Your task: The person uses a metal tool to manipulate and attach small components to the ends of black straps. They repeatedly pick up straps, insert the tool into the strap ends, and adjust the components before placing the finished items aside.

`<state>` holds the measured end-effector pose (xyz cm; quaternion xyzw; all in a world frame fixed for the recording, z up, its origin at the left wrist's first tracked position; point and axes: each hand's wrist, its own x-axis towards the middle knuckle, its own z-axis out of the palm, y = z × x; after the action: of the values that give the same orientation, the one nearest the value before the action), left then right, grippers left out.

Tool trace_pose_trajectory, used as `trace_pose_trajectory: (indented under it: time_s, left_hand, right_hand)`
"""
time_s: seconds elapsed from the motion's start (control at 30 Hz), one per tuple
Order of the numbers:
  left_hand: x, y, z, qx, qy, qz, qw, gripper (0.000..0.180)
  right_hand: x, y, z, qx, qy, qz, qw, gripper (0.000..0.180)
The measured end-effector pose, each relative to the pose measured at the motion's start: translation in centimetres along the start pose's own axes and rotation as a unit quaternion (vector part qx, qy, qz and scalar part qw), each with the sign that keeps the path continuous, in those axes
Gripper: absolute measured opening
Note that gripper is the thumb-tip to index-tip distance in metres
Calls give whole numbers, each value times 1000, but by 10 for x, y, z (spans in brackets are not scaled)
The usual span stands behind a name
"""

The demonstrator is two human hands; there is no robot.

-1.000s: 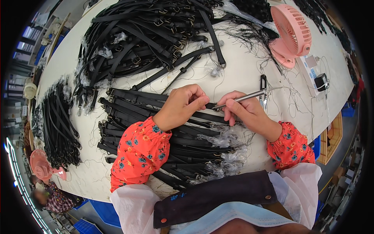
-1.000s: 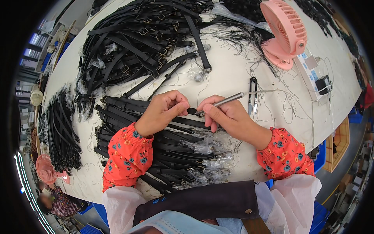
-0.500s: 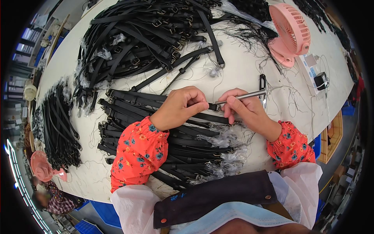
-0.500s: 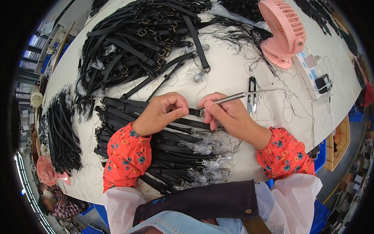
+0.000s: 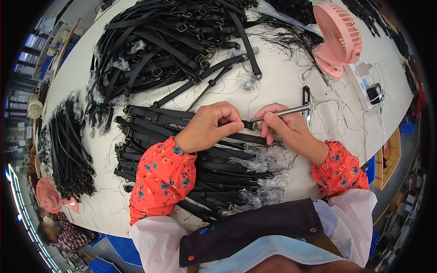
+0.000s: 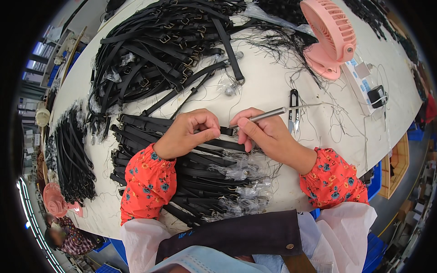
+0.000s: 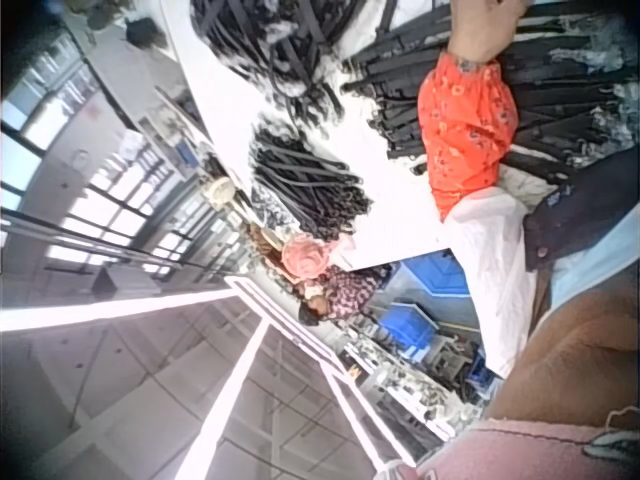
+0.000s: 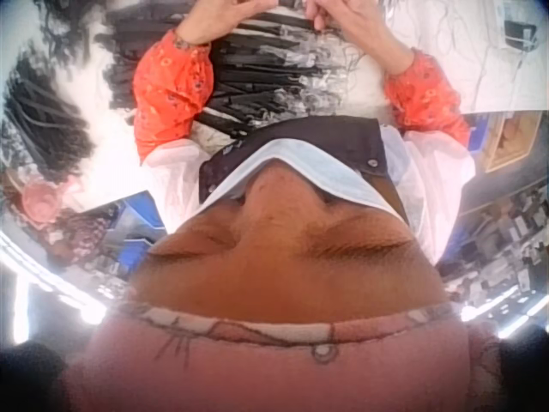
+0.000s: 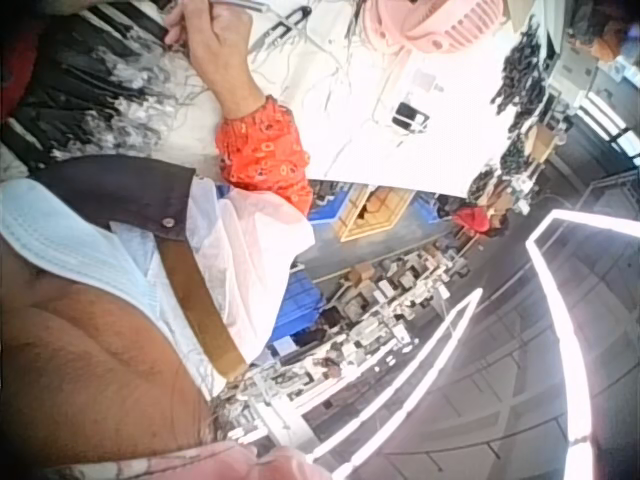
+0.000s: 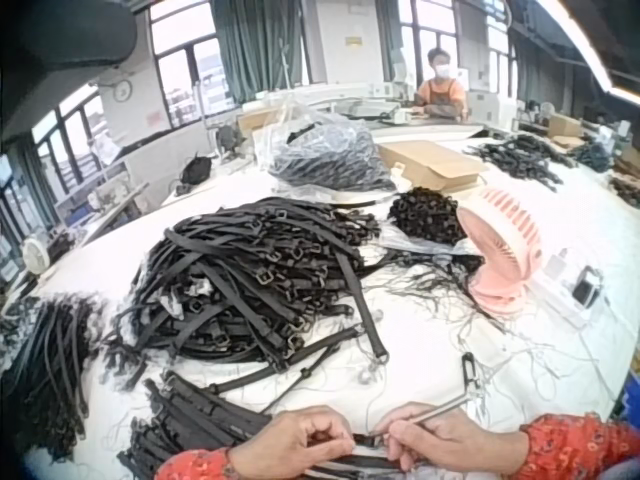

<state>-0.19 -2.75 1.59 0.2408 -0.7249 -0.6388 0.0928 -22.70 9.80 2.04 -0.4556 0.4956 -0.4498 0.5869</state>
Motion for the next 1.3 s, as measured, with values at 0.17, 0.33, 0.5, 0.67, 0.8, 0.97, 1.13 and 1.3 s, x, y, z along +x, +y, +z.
trace_pose_trajectory:
  time_s: [0.17, 0.33, 0.5, 0.67, 0.8, 0.97, 1.13, 1.3]
  left_hand:
    - [-6, 7, -12, 69, -136, 13, 988, 15]
    - [-2, 7, 10, 321, 130, 171, 923, 22]
    - [-3, 6, 17, 354, 120, 187, 909, 19]
    - [-5, 13, 18, 492, 119, 269, 820, 16]
    - [-8, 5, 23, 477, 117, 241, 837, 12]
    - [-6, 4, 22, 321, 95, 168, 927, 18]
    - [-3, 7, 19, 182, 85, 90, 975, 29]
    - [-4, 10, 20, 189, 82, 97, 974, 32]
  right_hand:
    - [-1, 0, -1, 18, 0, -3, 1000, 30]
    - [0, 6, -3, 38, 29, -28, 998, 32]
    - [-1, 3, -2, 18, 52, -44, 998, 34]
    - [2, 7, -2, 6, 53, -98, 994, 34]
    - [2, 6, -2, -3, 46, -97, 994, 33]
    - [2, 9, -2, 10, 47, -98, 994, 33]
    - [2, 6, -2, 20, 53, -90, 994, 35]
    - [4, 8, -6, 39, 81, -110, 990, 38]
